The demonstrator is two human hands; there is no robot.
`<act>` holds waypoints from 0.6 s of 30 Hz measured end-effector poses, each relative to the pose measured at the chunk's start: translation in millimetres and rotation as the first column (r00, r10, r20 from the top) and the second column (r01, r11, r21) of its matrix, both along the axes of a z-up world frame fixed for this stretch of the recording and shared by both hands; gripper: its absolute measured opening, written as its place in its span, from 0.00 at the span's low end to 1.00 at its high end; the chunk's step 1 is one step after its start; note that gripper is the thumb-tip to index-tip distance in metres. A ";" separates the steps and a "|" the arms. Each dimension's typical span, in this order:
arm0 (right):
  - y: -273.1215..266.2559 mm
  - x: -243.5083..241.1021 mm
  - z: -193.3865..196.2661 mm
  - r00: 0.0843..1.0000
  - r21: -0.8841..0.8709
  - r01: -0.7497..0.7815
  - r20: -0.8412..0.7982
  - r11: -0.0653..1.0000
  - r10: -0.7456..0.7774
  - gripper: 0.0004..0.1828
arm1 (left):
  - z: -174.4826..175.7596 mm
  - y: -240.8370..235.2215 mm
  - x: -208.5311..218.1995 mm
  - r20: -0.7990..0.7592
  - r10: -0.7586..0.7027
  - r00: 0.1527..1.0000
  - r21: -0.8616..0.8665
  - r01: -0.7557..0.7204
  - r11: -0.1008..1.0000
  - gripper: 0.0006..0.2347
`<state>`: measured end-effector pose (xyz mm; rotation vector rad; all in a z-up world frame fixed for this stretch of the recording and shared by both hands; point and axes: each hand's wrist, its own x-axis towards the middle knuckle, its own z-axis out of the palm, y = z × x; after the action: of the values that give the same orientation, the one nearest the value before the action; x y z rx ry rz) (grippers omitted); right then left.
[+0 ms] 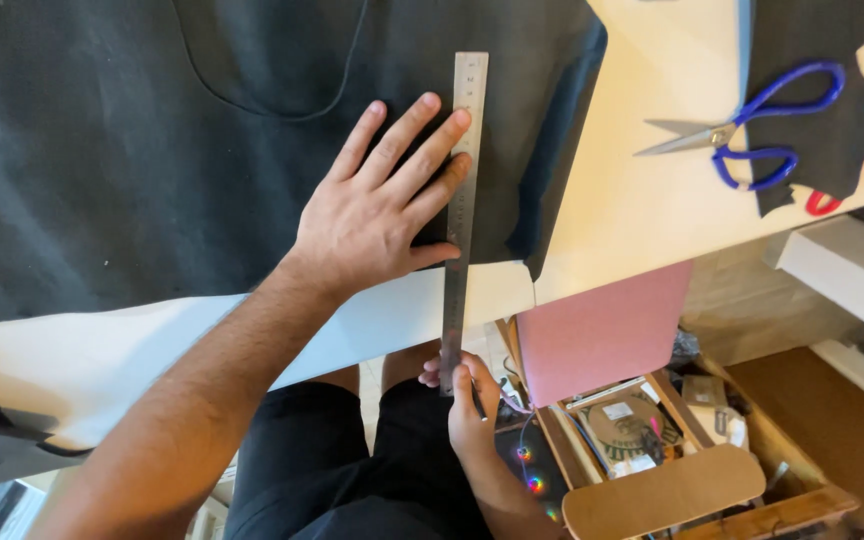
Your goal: Measuring, marking, and cutting leather pieces on a workshop table
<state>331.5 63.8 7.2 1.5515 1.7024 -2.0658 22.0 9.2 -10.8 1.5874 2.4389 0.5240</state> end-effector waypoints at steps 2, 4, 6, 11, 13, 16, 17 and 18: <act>-7.3 11.8 -11.7 0.997 -0.022 0.080 -0.001 0.997 -0.080 0.18 | -0.2 0.0 0.5 -0.001 -0.011 1.000 0.002 0.011 1.000 0.39; -8.6 15.5 -12.6 0.990 -0.053 0.142 0.000 0.988 -0.142 0.13 | 2.4 -2.3 0.6 -0.002 -0.004 1.000 -0.005 0.004 1.000 0.39; -6.7 7.9 -6.4 1.000 0.073 -0.005 -0.012 0.997 0.006 0.15 | 4.8 -3.3 -3.8 0.134 -0.016 0.991 0.127 -0.001 0.992 0.40; -23.4 21.4 7.3 0.994 0.143 -0.112 0.030 0.983 0.109 0.20 | 27.3 -27.7 -6.0 0.330 0.071 0.941 0.469 -0.228 0.853 0.18; -29.5 23.0 8.9 0.988 0.146 -0.153 0.017 0.977 0.152 0.20 | 33.1 -37.2 -5.2 0.318 0.106 0.942 0.512 -0.265 0.817 0.13; -36.8 12.5 6.1 0.995 0.075 -0.100 -0.013 0.992 0.101 0.18 | 30.9 -49.5 -5.7 0.247 0.140 0.959 0.461 -0.243 0.853 0.13; -39.0 7.2 6.7 0.994 0.103 -0.105 0.049 0.989 0.100 0.16 | 29.9 -51.7 -5.9 0.236 0.119 0.964 0.427 -0.213 0.879 0.14; -41.1 2.2 6.5 0.989 0.130 -0.111 0.110 0.985 0.097 0.14 | 28.2 -53.9 -5.8 0.227 0.098 0.969 0.392 -0.183 0.902 0.16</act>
<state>333.7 22.7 13.7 1.5383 1.8779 -1.8223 16.1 -44.7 17.4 1.4041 2.4056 1.2321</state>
